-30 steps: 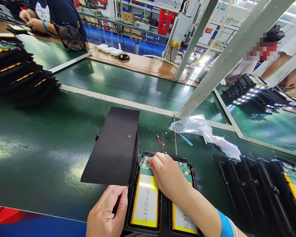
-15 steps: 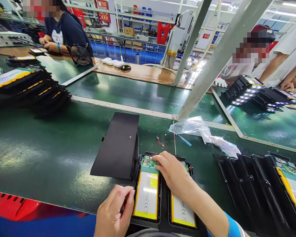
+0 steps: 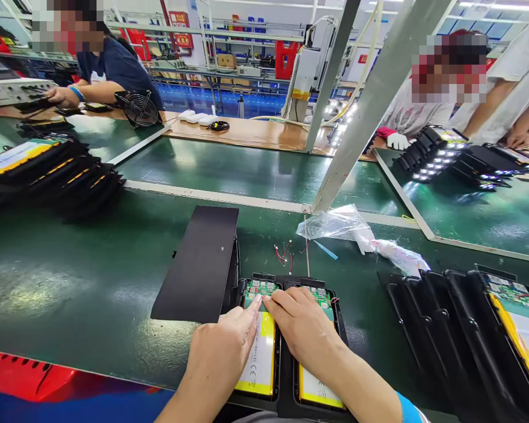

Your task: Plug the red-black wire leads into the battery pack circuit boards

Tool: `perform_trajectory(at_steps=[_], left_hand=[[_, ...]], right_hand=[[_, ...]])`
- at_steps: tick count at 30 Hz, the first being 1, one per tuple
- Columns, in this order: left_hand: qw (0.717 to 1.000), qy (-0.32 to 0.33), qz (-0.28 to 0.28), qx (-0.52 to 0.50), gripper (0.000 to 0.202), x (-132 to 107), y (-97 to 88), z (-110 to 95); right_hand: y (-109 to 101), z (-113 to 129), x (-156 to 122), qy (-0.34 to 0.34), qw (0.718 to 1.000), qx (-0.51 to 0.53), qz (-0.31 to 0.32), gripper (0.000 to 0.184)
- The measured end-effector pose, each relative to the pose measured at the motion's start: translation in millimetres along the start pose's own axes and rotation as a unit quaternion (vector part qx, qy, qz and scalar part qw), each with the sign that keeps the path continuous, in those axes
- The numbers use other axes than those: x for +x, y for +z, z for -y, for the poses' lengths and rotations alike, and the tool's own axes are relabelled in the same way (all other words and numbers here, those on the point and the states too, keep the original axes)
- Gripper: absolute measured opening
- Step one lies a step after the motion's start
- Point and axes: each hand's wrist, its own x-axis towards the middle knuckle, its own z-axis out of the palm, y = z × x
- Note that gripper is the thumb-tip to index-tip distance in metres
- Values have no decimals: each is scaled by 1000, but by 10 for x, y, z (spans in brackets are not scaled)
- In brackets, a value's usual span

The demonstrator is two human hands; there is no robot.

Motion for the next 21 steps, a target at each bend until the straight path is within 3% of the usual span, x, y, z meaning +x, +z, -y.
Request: perform_trajectory(at_steps=[5, 10, 14, 18, 21], left_hand=[[998, 49, -10, 44, 51, 2, 34, 41], [986, 112, -73, 96, 55, 10, 21, 41], [982, 137, -79, 103, 56, 34, 19, 37], [988, 126, -41, 74, 59, 43, 24, 55], [998, 60, -15, -20, 46, 39, 13, 40]], right_hand=[[-8, -39, -13, -37, 999, -25, -4, 32], [-89, -30, 33, -73, 994, -53, 58, 34], [-131, -33, 77, -85, 992, -48, 84, 33], [-103, -55, 43, -80, 993, -28, 80, 33], [-114, -57, 26, -1, 998, 57, 26, 34]])
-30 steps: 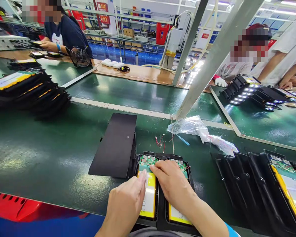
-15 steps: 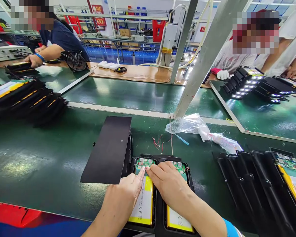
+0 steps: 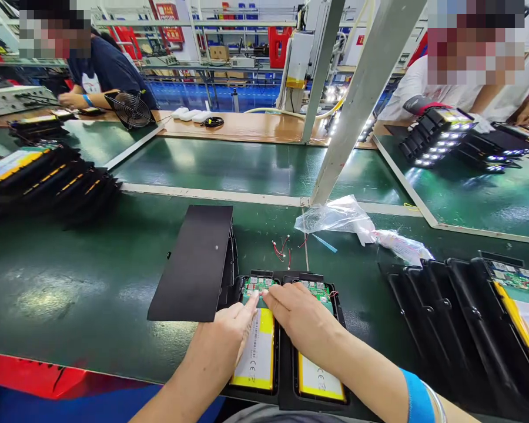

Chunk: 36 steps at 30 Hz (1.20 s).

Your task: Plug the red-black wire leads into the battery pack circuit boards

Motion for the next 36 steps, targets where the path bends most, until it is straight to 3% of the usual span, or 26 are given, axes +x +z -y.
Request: perform_trajectory(at_steps=[4, 7, 10, 12, 23, 32, 36], left_hand=[[972, -167, -5, -164, 28, 64, -85, -129], [949, -257, 11, -181, 22, 161, -200, -250], [946, -279, 13, -167, 20, 234, -304, -320], [944, -286, 20, -163, 19, 256, -346, -338], [944, -285, 3, -166, 17, 286, -322, -332], [952, -261, -9, -159, 17, 310, -224, -274], [955, -255, -11, -149, 17, 322, -256, -284]], right_hand=[[-67, 27, 115, 223, 960, 162, -48, 13], [-48, 24, 252, 282, 944, 160, -61, 6], [43, -10, 327, 272, 945, 162, -78, 39], [102, -39, 337, 263, 946, 171, -76, 50], [25, -97, 437, 297, 933, 201, 21, 22], [72, -84, 474, 291, 938, 186, 19, 18], [-37, -163, 393, 270, 941, 205, -19, 31]])
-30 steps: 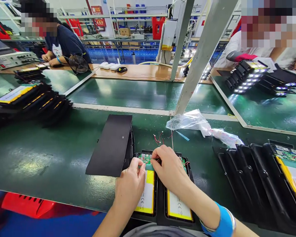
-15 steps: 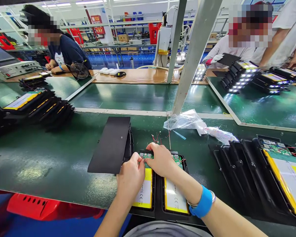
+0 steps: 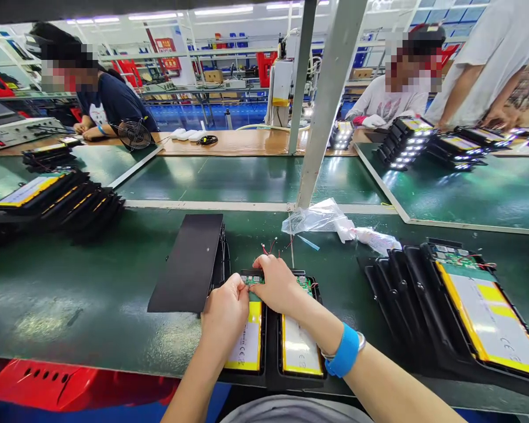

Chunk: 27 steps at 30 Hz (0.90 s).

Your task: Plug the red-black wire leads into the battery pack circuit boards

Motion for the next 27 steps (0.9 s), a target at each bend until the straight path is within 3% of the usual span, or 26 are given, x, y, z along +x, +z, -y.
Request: perform_trajectory(at_steps=[3, 5, 7, 10, 12, 14, 16, 19, 22, 25, 27], left_hand=[[1000, -7, 0, 23, 21, -67, 7, 5], [999, 16, -22, 31, 23, -172, 42, 58], [997, 59, -55, 13, 23, -320, 77, 153], [981, 121, -137, -57, 21, -542, 30, 332], [963, 136, -217, -87, 19, -603, -106, 444], [949, 123, -283, -67, 19, -548, -304, 533], [948, 103, -302, -14, 31, -392, -507, 590], [963, 73, -257, 40, 66, -101, -716, 589], [983, 37, -172, 49, 94, 106, -776, 475], [994, 28, -95, 48, 105, 200, -748, 329], [996, 25, -75, 47, 104, 221, -718, 286]], right_hand=[[-313, -222, -4, 2, 995, 39, -91, 26], [-536, -415, 9, 40, 989, -5, -142, 11], [-678, -575, 34, 58, 985, -72, -145, 14], [-687, -677, 97, 33, 985, -143, -96, 14], [-613, -675, 166, 9, 984, -166, -68, 16], [-536, -668, 255, -5, 982, -180, -56, 17], [-482, -688, 351, -15, 980, -195, -45, 19], [-437, -761, 481, -28, 977, -212, -26, 19], [-405, -834, 576, -37, 973, -226, -4, 16], [-383, -867, 623, -42, 969, -244, 16, 15], [-378, -866, 621, -41, 965, -258, 21, 15]])
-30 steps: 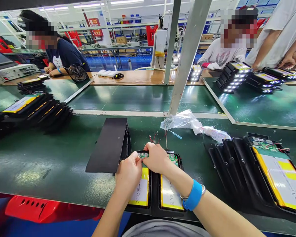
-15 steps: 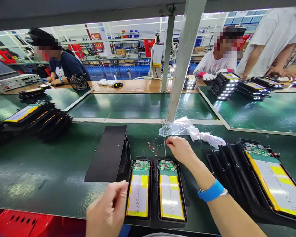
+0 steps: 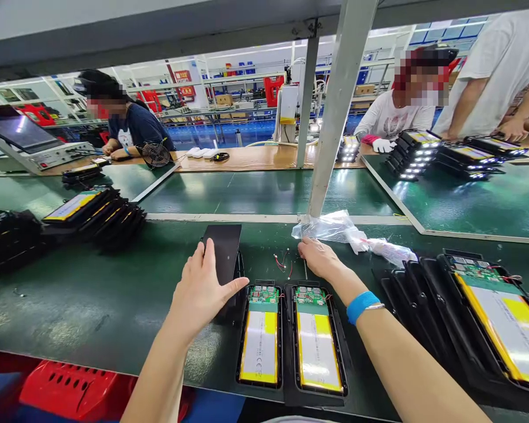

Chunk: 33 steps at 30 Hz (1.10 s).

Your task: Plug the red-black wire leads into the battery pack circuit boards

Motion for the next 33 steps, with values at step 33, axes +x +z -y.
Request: perform_trajectory(at_steps=[33], left_hand=[[969, -167, -172, 61, 77, -742, 76, 904]], right_hand=[[-524, 1003, -766, 23, 976, 214, -26, 20]])
